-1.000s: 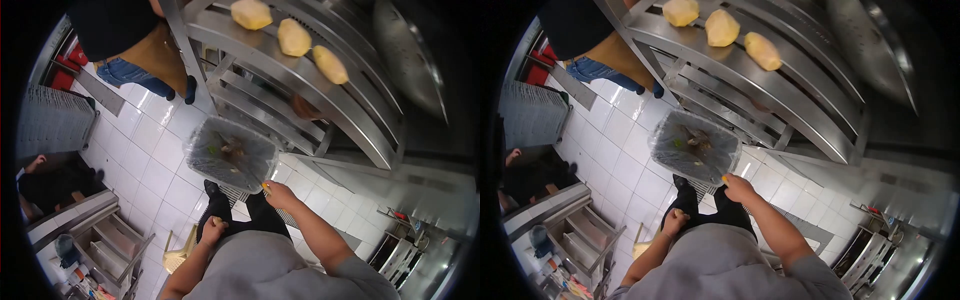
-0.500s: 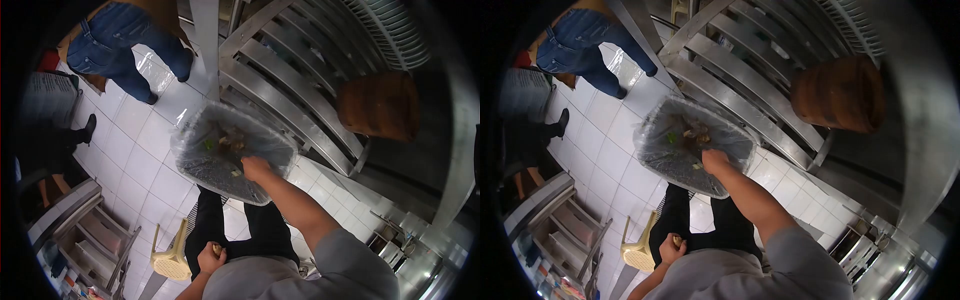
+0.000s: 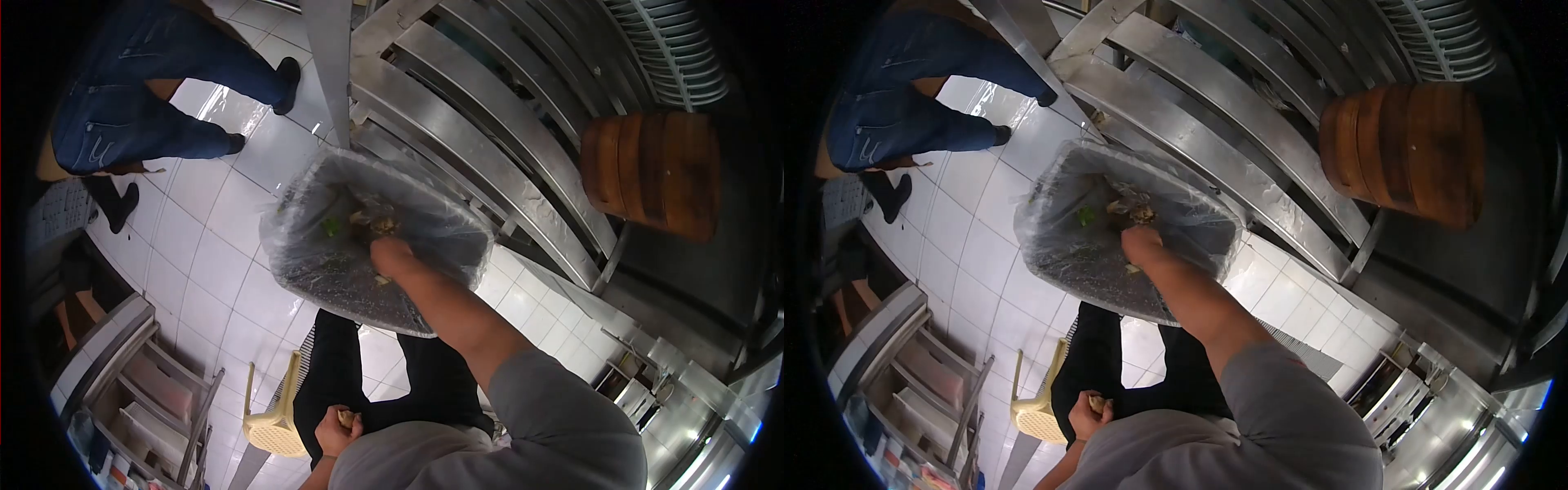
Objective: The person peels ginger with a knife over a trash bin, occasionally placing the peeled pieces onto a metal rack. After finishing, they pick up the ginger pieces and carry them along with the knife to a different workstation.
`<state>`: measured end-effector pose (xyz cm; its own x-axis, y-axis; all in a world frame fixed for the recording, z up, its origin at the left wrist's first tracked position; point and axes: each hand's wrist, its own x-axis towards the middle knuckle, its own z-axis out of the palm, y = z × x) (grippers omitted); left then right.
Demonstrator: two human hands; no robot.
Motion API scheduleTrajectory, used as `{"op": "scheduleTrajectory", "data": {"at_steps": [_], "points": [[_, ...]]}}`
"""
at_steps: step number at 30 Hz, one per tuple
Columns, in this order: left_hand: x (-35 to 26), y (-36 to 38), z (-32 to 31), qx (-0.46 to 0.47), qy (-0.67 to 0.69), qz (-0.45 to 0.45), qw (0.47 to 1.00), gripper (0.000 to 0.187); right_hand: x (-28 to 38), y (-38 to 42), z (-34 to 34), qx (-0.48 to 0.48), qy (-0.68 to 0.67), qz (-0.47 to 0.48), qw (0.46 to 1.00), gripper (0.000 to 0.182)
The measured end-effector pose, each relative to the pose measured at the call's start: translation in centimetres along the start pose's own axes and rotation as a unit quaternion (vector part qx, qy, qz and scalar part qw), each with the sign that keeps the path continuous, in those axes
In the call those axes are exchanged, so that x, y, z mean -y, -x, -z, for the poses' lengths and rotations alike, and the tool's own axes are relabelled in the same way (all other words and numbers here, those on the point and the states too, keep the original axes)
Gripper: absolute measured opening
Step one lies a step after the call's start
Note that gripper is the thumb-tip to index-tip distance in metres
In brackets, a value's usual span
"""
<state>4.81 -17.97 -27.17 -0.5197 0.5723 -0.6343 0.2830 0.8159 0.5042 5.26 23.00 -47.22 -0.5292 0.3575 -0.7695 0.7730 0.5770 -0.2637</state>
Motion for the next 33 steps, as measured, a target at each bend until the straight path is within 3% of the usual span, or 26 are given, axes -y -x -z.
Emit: {"op": "scheduleTrajectory", "data": {"at_steps": [4, 10, 24, 29, 33], "points": [[-0.2, -0.2, 0.2, -0.008, 0.014, -0.002, 1.0, 0.033, 1.2, 1.2, 2.0, 0.048, 0.018, -0.02, 0.998, 0.021], [-0.4, -0.3, 0.2, 0.004, -0.005, 0.011, 1.0, 0.033, 0.6, 1.2, 2.0, -0.002, -0.006, -0.018, 1.0, 0.022], [-0.6, -0.5, -0.3, 0.002, -0.001, 0.011, 1.0, 0.034, -0.1, -2.3, 0.6, 0.032, -0.013, -0.004, 0.999, 0.019], [-1.6, -0.7, 0.1, -0.008, 0.016, 0.006, 1.0, 0.033, -0.7, 2.2, 4.1, 0.037, -0.013, -0.011, 0.999, 0.021], [-2.3, -1.0, 0.2, 0.007, 0.021, -0.003, 1.0, 0.04, -3.1, 9.4, 6.1, -0.018, -0.04, -0.042, 0.998, 0.022]]}}
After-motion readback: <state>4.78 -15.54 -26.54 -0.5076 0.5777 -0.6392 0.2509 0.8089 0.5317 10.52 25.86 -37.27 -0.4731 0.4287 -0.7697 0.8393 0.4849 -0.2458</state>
